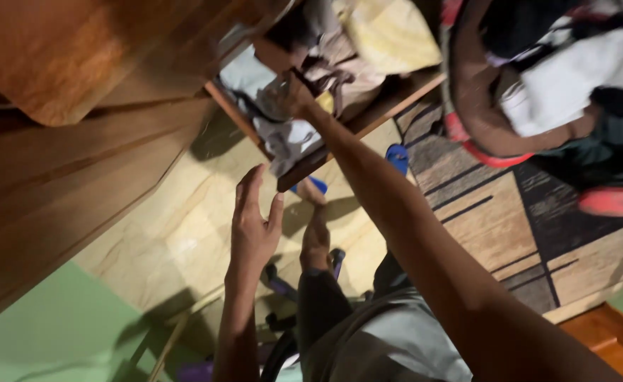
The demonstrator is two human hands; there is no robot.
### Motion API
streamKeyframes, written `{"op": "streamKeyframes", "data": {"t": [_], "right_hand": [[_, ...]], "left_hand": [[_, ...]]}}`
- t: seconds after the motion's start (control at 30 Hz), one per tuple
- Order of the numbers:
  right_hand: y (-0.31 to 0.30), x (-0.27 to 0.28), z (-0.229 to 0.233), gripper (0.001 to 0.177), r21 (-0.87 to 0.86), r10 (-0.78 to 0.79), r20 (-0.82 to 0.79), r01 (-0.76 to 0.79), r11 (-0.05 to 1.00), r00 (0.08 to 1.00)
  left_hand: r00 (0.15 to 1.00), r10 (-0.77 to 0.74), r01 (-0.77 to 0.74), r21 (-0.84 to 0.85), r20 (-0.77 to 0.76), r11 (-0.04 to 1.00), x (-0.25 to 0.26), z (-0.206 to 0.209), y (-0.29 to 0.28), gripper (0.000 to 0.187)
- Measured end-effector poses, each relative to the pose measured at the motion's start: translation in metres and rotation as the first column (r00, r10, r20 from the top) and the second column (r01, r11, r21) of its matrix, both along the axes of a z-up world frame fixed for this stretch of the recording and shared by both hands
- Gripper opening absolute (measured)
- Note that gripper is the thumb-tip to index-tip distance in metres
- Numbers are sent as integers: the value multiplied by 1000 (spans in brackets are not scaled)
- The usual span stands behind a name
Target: Sort and organize clothing and undergarments from a dresser drawer onto a nearby chair.
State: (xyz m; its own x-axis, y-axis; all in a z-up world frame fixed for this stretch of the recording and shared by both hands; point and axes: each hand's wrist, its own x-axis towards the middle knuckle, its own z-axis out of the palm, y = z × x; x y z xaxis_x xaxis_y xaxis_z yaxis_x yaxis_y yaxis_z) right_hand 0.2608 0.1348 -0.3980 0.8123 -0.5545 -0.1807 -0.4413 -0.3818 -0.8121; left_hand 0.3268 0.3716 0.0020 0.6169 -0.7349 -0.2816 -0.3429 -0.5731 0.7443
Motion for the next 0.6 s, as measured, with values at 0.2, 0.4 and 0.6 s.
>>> {"op": "streamKeyframes", "data": {"t": [0.2, 0.4, 0.6], "right_hand": [[36, 82, -76, 66, 139, 40, 123, -57, 989, 992], [22, 100, 88, 75, 296, 18, -59, 0, 955, 998], [6, 85, 182, 84, 411, 13, -215, 79, 908, 976]], "left_hand": [[997, 21, -21, 10, -74, 1000, 18, -16, 20, 55], [996, 10, -14, -37, -94, 999, 19, -18, 12, 56], [996, -1, -4, -62, -91, 998, 13, -10, 8, 56]]}}
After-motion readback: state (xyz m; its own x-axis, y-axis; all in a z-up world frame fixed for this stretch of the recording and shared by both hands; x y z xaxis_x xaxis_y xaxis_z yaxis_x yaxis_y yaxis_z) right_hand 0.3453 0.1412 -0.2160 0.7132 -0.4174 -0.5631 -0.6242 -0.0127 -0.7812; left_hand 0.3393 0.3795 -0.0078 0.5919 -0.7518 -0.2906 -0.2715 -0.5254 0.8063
